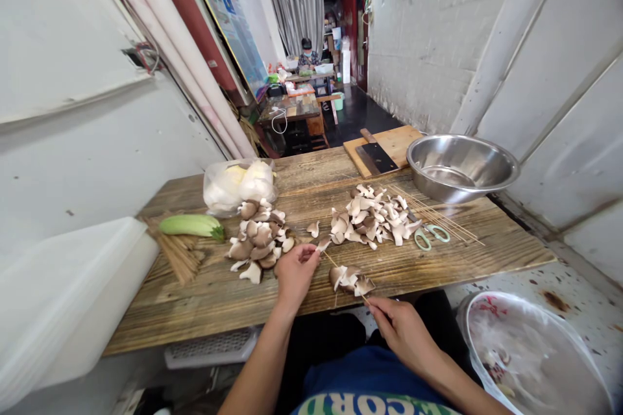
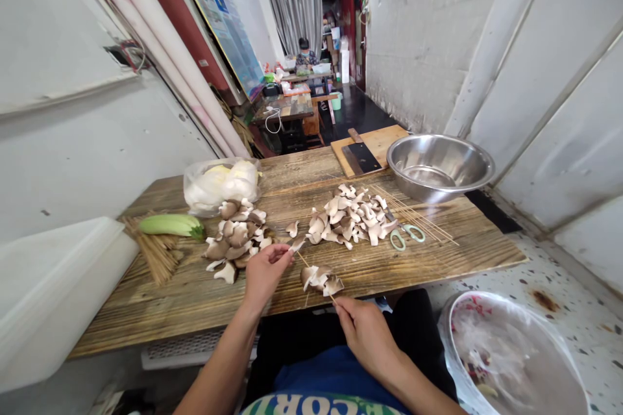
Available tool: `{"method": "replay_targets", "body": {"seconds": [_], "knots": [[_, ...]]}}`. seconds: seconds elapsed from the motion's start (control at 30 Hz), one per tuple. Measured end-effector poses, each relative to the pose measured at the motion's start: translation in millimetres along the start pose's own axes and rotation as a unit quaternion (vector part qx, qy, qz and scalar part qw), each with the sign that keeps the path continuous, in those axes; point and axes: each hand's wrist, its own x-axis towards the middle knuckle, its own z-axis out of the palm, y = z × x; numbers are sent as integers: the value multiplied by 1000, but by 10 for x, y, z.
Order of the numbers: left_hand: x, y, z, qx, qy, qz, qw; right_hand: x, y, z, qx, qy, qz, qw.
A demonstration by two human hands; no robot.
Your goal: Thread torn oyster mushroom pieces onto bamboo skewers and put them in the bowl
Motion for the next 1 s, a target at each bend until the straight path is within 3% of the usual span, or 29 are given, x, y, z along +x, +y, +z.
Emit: {"method": "replay_targets", "body": {"seconds": [0.73,1.0], "knots": [[-25,152,18,37,-55,50,997,-54,-22,-36,20,25,-3,999],[-77,247,27,72,-93,111,987,-71,-25,-55,20,42,-7,999]]}}
